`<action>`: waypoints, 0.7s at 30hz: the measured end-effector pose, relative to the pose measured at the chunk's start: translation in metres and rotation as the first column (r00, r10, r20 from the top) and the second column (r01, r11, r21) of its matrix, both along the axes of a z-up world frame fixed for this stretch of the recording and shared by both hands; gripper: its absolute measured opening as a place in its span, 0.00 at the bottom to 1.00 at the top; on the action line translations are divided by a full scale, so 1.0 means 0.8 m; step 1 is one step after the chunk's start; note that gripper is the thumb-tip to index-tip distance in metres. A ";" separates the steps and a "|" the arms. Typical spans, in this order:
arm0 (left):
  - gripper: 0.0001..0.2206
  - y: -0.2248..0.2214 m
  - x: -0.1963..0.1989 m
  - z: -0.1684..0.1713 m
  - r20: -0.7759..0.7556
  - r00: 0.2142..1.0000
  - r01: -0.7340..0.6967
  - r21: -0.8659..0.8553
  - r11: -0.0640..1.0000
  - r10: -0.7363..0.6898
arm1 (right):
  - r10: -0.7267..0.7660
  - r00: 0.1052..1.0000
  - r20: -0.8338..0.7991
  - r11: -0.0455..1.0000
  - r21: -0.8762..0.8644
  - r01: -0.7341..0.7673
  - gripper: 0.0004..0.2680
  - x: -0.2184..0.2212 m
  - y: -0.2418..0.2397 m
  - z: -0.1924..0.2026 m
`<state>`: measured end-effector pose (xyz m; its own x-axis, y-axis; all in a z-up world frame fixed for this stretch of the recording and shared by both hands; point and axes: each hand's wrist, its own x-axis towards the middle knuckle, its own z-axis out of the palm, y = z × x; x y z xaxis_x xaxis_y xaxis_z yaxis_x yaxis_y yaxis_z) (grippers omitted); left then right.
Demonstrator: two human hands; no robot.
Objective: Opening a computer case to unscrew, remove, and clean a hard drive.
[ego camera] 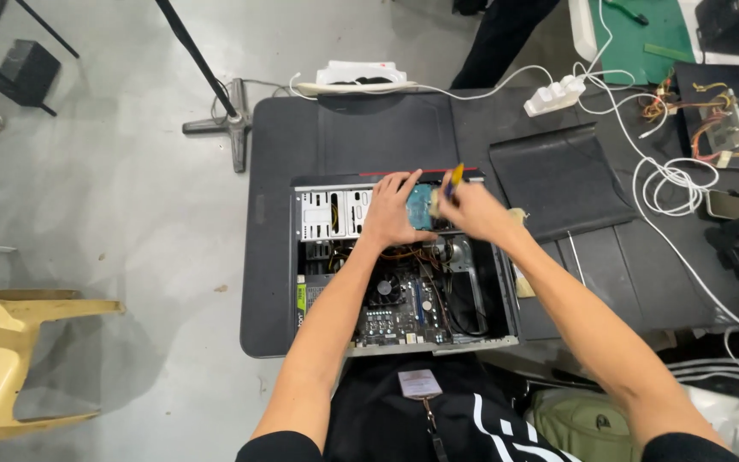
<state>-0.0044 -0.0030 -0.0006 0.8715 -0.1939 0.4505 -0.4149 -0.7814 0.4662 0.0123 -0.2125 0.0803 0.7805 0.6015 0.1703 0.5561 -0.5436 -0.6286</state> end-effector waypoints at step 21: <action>0.60 0.001 -0.003 0.001 -0.064 0.998 -0.021 0.037 0.999 0.023 | -0.030 0.997 -0.076 0.992 -0.127 0.020 0.08 -0.016 -0.015 -0.030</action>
